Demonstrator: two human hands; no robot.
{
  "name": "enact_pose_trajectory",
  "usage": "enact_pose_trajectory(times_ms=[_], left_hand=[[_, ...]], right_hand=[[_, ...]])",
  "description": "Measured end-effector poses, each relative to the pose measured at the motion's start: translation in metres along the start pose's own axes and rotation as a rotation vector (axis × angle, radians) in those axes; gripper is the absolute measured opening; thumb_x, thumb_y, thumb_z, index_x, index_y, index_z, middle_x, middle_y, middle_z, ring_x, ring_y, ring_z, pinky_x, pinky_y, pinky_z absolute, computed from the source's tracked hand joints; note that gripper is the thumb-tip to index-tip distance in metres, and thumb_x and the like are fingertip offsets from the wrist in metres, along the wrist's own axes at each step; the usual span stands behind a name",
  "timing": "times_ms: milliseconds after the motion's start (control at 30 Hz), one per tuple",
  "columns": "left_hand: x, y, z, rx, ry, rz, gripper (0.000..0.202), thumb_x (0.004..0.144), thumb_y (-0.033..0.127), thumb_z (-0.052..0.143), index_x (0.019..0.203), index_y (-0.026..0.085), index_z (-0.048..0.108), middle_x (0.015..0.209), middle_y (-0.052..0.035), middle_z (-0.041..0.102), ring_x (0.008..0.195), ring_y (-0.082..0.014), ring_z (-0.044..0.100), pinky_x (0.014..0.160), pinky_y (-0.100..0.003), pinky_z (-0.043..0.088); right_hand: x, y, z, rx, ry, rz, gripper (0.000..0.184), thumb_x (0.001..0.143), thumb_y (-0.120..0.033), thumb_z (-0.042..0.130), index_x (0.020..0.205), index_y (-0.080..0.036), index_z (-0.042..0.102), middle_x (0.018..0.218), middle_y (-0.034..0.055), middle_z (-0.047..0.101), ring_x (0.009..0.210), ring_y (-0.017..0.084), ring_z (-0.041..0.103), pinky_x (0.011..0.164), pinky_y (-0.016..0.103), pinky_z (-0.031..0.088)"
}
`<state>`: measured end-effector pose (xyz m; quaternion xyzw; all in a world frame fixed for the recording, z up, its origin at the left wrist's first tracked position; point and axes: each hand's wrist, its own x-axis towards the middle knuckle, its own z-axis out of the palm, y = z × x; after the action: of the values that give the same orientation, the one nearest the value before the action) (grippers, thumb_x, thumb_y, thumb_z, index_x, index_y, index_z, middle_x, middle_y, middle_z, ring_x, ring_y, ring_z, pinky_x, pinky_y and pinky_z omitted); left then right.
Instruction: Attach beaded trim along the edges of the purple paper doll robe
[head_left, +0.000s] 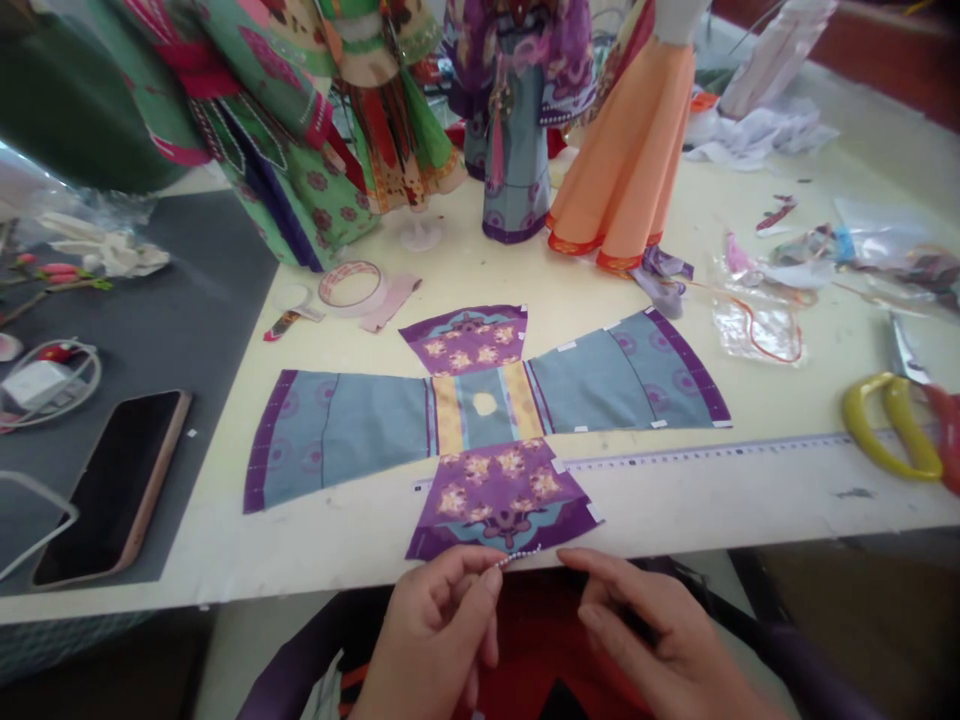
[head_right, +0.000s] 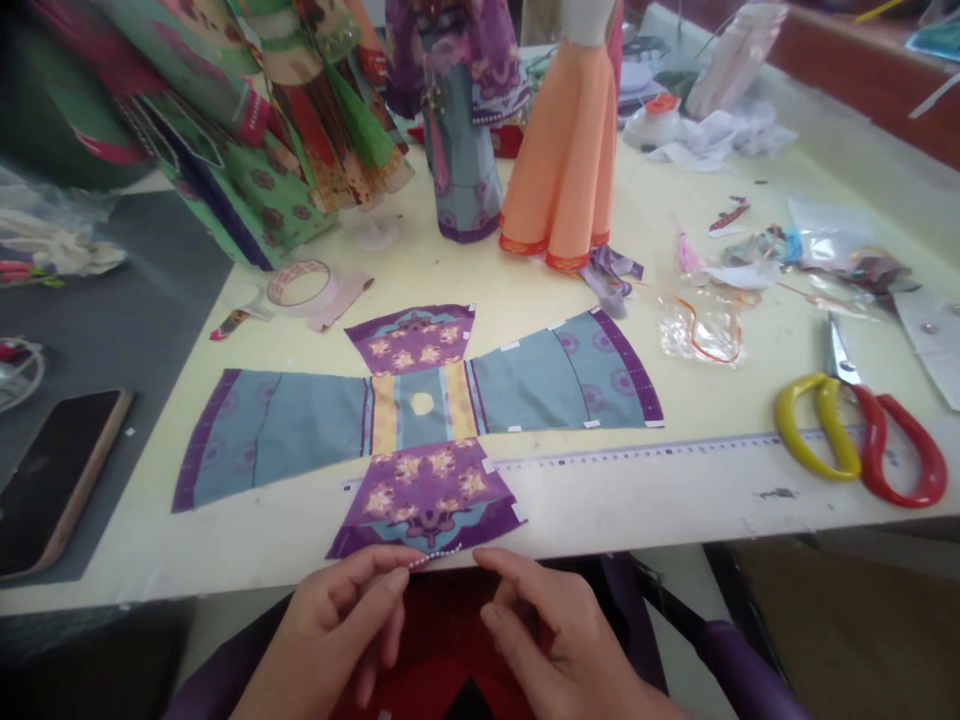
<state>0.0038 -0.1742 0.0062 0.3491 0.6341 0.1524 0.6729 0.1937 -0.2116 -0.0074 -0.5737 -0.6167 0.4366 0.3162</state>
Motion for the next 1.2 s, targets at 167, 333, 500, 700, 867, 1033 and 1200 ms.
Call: enact_pose_trajectory(times_ms=[167, 333, 500, 700, 867, 1033, 1200], left_hand=[[-0.0014, 0.0000, -0.0020, -0.031, -0.005, -0.015, 0.045, 0.076, 0.048, 0.051, 0.102, 0.011, 0.055, 0.042, 0.0043, 0.050, 0.027, -0.0045, 0.036, 0.031, -0.013, 0.022], [-0.0001, -0.0005, -0.0039, -0.064, -0.038, -0.041, 0.049, 0.075, 0.049, 0.051, 0.105, 0.011, 0.054, 0.042, 0.0039, 0.051, 0.026, -0.0047, 0.036, 0.031, -0.014, 0.021], [-0.0006, 0.0022, -0.0035, -0.114, -0.061, -0.066, 0.049, 0.077, 0.050, 0.049, 0.107, 0.011, 0.052, 0.043, 0.0034, 0.052, 0.026, -0.0047, 0.036, 0.030, -0.013, 0.020], [-0.0034, 0.0049, -0.0024, -0.123, -0.049, -0.064, 0.051, 0.076, 0.054, 0.048, 0.105, 0.013, 0.053, 0.042, 0.0030, 0.053, 0.026, -0.0054, 0.037, 0.030, -0.013, 0.020], [-0.0028, 0.0053, -0.0022, -0.130, -0.055, -0.063, 0.050, 0.076, 0.052, 0.049, 0.106, 0.013, 0.052, 0.042, 0.0034, 0.052, 0.026, -0.0048, 0.037, 0.030, -0.013, 0.021], [-0.0020, 0.0040, -0.0028, -0.119, -0.051, -0.064, 0.049, 0.076, 0.052, 0.048, 0.105, 0.012, 0.052, 0.042, 0.0038, 0.052, 0.026, -0.0046, 0.036, 0.030, -0.013, 0.022], [-0.0014, 0.0028, -0.0030, -0.094, -0.064, -0.043, 0.047, 0.077, 0.050, 0.049, 0.105, 0.012, 0.052, 0.042, 0.0039, 0.052, 0.026, -0.0044, 0.036, 0.031, -0.013, 0.020]], right_hand=[[0.0014, -0.0014, -0.0003, 0.002, -0.010, 0.002, 0.028, 0.085, -0.024, 0.048, 0.112, -0.023, 0.056, 0.067, -0.0022, 0.061, 0.057, 0.011, 0.058, 0.057, 0.018, 0.048], [0.0019, 0.0001, 0.0010, 0.030, -0.005, -0.026, 0.029, 0.085, -0.021, 0.049, 0.113, -0.023, 0.055, 0.067, -0.0028, 0.061, 0.057, 0.011, 0.058, 0.057, 0.018, 0.048], [0.0025, -0.0016, 0.0013, 0.009, -0.005, -0.022, 0.027, 0.086, -0.023, 0.048, 0.112, -0.022, 0.056, 0.064, -0.0025, 0.060, 0.055, 0.011, 0.057, 0.055, 0.018, 0.047], [0.0040, -0.0029, 0.0016, -0.001, -0.013, -0.020, 0.028, 0.085, -0.024, 0.047, 0.112, -0.021, 0.056, 0.064, -0.0022, 0.060, 0.054, 0.011, 0.057, 0.055, 0.018, 0.048], [0.0040, -0.0010, 0.0015, 0.024, -0.004, -0.039, 0.029, 0.085, -0.021, 0.048, 0.114, -0.021, 0.055, 0.066, -0.0023, 0.060, 0.055, 0.010, 0.057, 0.056, 0.018, 0.048], [0.0040, -0.0016, 0.0015, 0.037, 0.003, -0.055, 0.029, 0.084, -0.020, 0.048, 0.112, -0.021, 0.055, 0.065, -0.0032, 0.059, 0.055, 0.010, 0.056, 0.055, 0.018, 0.046], [0.0045, -0.0035, 0.0016, 0.037, -0.038, -0.038, 0.032, 0.085, -0.019, 0.046, 0.117, -0.021, 0.053, 0.066, -0.0032, 0.060, 0.054, 0.010, 0.055, 0.053, 0.018, 0.045]])
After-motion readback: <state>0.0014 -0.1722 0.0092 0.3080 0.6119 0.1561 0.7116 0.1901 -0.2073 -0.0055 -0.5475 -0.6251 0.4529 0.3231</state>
